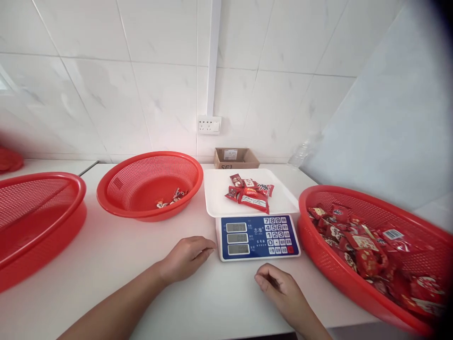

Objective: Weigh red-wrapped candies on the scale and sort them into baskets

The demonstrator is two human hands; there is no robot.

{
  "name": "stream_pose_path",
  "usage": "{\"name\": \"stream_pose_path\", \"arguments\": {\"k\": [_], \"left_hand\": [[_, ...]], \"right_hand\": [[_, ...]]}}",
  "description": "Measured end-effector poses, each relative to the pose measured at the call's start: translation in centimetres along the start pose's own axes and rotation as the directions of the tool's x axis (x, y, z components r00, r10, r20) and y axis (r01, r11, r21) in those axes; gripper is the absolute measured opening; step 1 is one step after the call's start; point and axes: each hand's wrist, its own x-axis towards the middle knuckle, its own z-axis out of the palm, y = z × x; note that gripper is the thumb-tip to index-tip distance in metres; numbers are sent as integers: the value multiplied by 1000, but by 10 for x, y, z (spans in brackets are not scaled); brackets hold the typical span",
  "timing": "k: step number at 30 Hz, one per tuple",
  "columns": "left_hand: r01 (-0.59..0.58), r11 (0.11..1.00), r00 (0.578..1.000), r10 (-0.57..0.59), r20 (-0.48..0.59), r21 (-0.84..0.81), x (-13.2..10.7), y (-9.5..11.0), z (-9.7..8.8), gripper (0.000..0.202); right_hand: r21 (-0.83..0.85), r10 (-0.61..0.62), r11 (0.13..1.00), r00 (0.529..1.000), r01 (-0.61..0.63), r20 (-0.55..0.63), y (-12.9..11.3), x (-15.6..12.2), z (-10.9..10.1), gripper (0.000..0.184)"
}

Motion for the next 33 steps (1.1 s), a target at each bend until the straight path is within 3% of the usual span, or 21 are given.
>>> {"name": "stream_pose_path", "arguments": {"k": [9, 14, 19, 22, 25, 28, 33], "left_hand": [[5, 995, 986, 12, -166, 101, 1, -2, 0, 23], [-41, 985, 968, 80, -238, 167, 10, 13, -7, 21], [-168, 926, 939, 254, -230, 339, 36, 35, -19, 22], [-166, 871, 942, 279, -188, 462, 53, 41, -26, 25], [-66, 819, 960, 209, -189, 570, 66, 39, -36, 29], [106, 776, 958, 88, -273, 621, 72, 28, -56, 31], [443, 636, 884, -191, -428, 632, 54, -11, -108, 46]], "right_hand": [[-15, -50, 999, 998, 51, 47, 4, -6, -4, 26], [-6, -76, 997, 995, 76, 59, 3, -7, -5, 25], [2, -122, 992, 990, 122, 72, 4, -7, -5, 24], [21, -143, 990, 989, 142, 42, 6, -8, -4, 24], [35, -157, 987, 987, 156, 20, 9, -9, -4, 24], [32, -165, 986, 985, 164, 54, 11, -9, -5, 24], [58, -169, 984, 984, 166, 53, 17, -8, -3, 26]]}}
